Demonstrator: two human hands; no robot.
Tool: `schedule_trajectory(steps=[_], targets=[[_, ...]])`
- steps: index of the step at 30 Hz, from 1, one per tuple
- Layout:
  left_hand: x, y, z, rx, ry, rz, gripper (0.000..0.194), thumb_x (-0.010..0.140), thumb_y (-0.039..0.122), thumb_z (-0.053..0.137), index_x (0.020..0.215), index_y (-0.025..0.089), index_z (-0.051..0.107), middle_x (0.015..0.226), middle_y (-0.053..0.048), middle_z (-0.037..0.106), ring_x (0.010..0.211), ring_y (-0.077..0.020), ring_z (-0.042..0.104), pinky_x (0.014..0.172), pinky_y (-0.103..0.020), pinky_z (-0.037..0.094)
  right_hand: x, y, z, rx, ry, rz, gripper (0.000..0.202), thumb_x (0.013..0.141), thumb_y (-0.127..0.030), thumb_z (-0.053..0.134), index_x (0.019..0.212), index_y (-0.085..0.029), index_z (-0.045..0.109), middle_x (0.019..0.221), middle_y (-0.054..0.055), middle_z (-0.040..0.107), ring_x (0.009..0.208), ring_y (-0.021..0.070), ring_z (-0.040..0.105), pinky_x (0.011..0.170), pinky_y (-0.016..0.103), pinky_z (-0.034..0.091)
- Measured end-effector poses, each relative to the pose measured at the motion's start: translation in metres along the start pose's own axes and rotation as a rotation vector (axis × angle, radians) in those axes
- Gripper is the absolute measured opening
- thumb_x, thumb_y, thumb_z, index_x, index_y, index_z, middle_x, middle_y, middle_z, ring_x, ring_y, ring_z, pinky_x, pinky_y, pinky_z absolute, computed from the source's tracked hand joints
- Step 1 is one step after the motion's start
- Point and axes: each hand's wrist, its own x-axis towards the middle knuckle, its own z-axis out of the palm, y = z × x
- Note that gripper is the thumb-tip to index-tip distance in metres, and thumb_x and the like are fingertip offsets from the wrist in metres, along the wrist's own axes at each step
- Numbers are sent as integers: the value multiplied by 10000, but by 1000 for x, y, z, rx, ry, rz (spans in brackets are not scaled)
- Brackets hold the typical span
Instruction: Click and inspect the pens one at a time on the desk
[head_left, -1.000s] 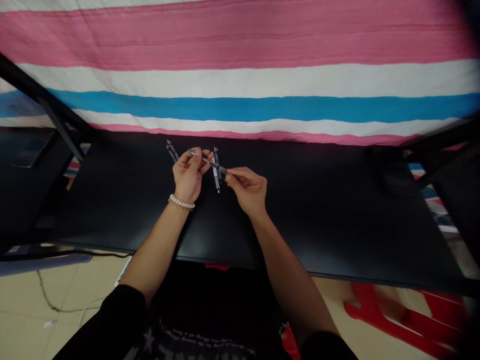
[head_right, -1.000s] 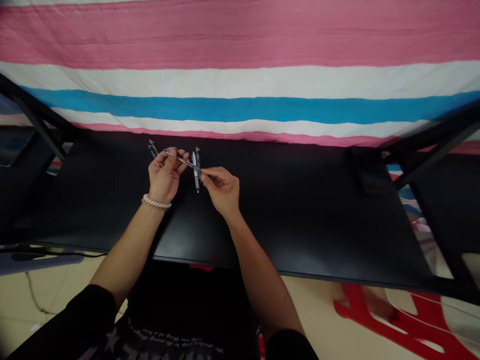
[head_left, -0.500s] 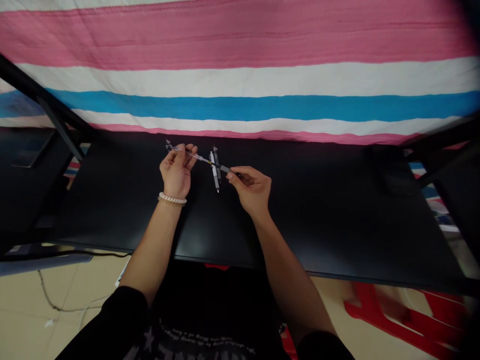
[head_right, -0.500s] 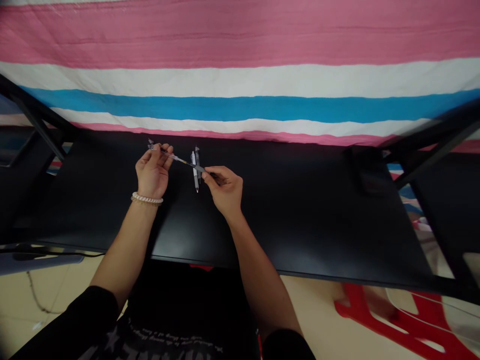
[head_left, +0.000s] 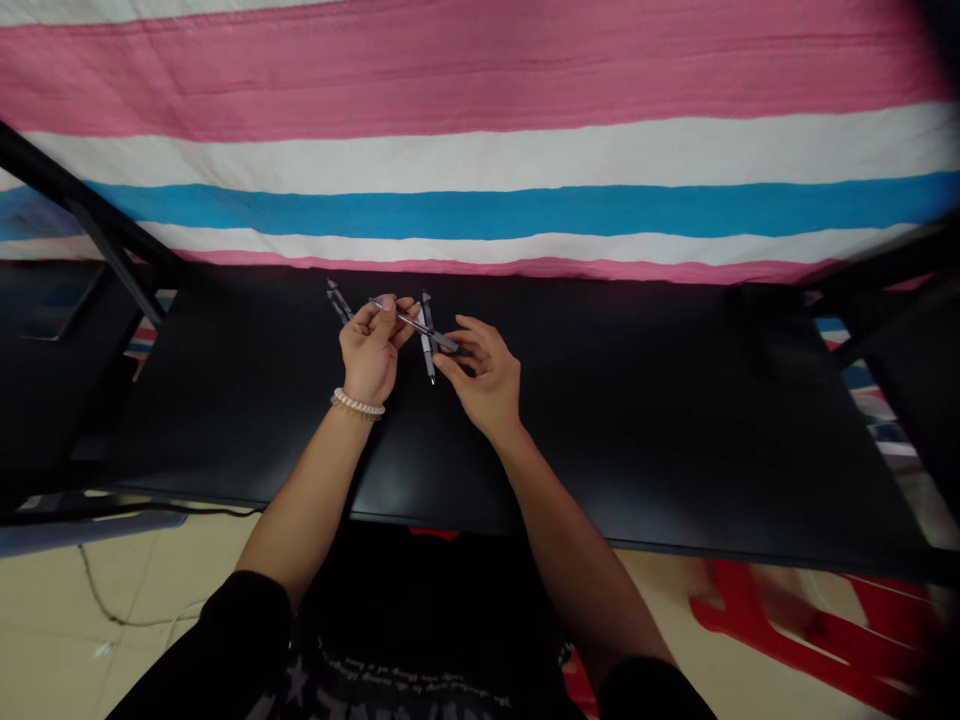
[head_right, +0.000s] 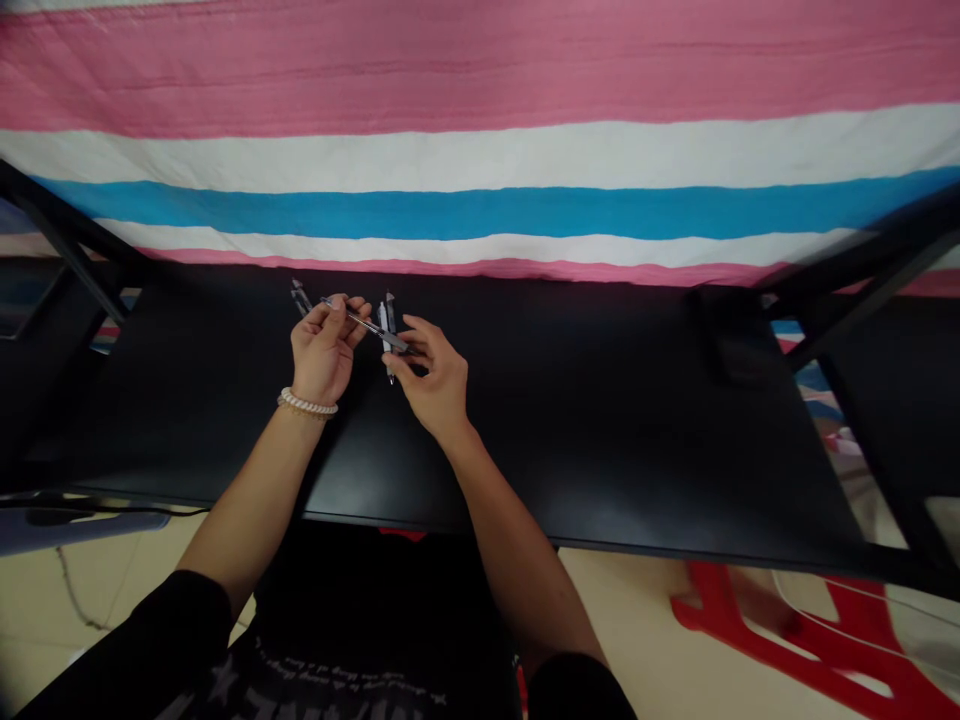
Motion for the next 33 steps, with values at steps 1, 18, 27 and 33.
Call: schedule_trajectory(steps=[1, 18, 27, 33], targets=[[1, 0, -1, 2, 7, 8, 157, 843, 310, 783, 861, 187, 688, 918, -58, 769, 907, -182, 757, 885, -334, 592, 1, 0, -1, -9, -5, -12, 355, 778, -444, 809, 1078, -262, 757, 993, 37, 772, 874, 191, 753, 796, 354, 653], [2, 2, -2, -10, 28, -1, 108, 868, 276, 750, 854, 201, 674, 916, -46, 765, 929, -175, 750, 881, -323, 595, 1, -4, -3, -34, -62, 93, 298, 834, -479, 738, 972, -216, 765, 789, 30, 750, 634, 154, 720, 568, 281, 612], [-2, 8, 3, -187, -106, -114, 70, 937, 262, 675, 897, 208, 654, 879, -11, 705, 829, -130, 721, 831, -286, 577, 0, -4, -6, -75, -185, 131, 278, 883, -452, 673, 912, -191, 763, 566, -32, 648, 410, 89, 557, 422, 218, 461], [-2, 32, -1, -361, -49, -280, 489, 1022, 561, 370, 749, 202, 558, 481, 76, 299, 362, -70, 302, 376, -200, 289, -2, -7, -5, -222, -276, -39, 256, 866, -435, 710, 964, -206, 770, 771, 21, 741, 649, 136, 662, 550, 242, 481]])
